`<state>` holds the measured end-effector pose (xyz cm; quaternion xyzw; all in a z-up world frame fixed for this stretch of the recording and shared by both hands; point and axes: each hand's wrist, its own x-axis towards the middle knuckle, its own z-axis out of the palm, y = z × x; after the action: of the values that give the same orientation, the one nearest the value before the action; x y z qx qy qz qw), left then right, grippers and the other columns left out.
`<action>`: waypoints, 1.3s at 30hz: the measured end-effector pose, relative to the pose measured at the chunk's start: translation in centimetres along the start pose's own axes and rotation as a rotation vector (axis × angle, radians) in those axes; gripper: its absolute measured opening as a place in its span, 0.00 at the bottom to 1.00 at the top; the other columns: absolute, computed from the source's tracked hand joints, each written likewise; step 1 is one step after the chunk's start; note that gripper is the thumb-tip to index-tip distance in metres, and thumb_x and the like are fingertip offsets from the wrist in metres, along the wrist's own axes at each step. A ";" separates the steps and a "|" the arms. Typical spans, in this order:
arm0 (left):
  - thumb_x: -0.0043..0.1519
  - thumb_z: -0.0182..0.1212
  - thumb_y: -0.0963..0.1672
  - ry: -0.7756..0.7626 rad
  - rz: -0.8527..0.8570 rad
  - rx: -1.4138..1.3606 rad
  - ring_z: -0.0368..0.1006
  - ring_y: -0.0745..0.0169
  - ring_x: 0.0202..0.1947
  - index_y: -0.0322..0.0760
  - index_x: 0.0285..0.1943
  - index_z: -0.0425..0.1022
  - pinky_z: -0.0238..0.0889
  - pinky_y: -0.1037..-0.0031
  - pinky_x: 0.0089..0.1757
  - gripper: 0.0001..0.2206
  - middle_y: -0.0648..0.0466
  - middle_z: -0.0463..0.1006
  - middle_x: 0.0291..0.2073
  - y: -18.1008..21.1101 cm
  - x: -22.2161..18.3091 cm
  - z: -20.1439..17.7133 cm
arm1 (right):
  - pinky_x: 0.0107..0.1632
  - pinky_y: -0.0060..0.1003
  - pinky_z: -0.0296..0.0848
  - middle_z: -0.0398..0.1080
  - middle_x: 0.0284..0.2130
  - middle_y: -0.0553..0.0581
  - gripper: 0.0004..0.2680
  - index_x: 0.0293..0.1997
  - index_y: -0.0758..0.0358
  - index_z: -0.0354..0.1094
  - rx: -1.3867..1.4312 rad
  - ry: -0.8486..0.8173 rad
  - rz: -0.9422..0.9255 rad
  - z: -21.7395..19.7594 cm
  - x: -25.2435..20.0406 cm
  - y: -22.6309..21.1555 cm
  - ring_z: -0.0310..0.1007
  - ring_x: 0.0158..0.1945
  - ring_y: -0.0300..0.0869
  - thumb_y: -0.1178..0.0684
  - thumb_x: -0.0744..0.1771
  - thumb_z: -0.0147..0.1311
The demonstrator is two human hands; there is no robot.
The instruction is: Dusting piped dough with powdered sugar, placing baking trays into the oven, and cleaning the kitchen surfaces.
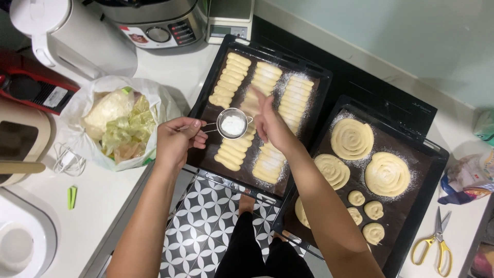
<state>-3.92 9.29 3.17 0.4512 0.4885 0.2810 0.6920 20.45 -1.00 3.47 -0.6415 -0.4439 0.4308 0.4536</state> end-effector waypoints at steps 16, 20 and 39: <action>0.64 0.61 0.39 0.072 0.039 -0.004 0.76 0.62 0.22 0.24 0.42 0.81 0.72 0.73 0.26 0.06 0.45 0.80 0.26 0.0 0.5 2.0 | 0.23 0.28 0.65 0.72 0.41 0.62 0.37 0.76 0.62 0.46 0.038 -0.059 0.139 -1.9 2.3 2.4 0.58 0.20 0.34 0.23 0.67 0.08; 0.65 0.60 0.38 -0.003 0.095 -0.052 0.76 0.63 0.23 0.25 0.42 0.80 0.72 0.74 0.26 0.06 0.45 0.80 0.26 1.0 6.1 5.4 | 0.22 0.29 0.60 0.67 0.52 0.64 0.39 0.79 0.65 0.49 -0.010 0.137 0.053 -6.6 7.6 4.5 0.58 0.22 0.34 0.22 0.69 0.12; 0.64 0.58 0.37 -0.070 0.097 -0.081 0.76 0.63 0.22 0.23 0.39 0.80 0.74 0.75 0.25 0.06 0.45 0.80 0.27 7.4 16.1 6.5 | 0.18 0.30 0.57 0.64 0.63 0.62 0.40 0.77 0.66 0.40 0.229 0.249 -0.049 -7.9 17.0 2.1 0.58 0.19 0.32 0.18 0.66 0.22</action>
<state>8.34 23.59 3.81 0.4554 0.4298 0.3181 0.7118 32.38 13.36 0.66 -0.6231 -0.3477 0.3847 0.5855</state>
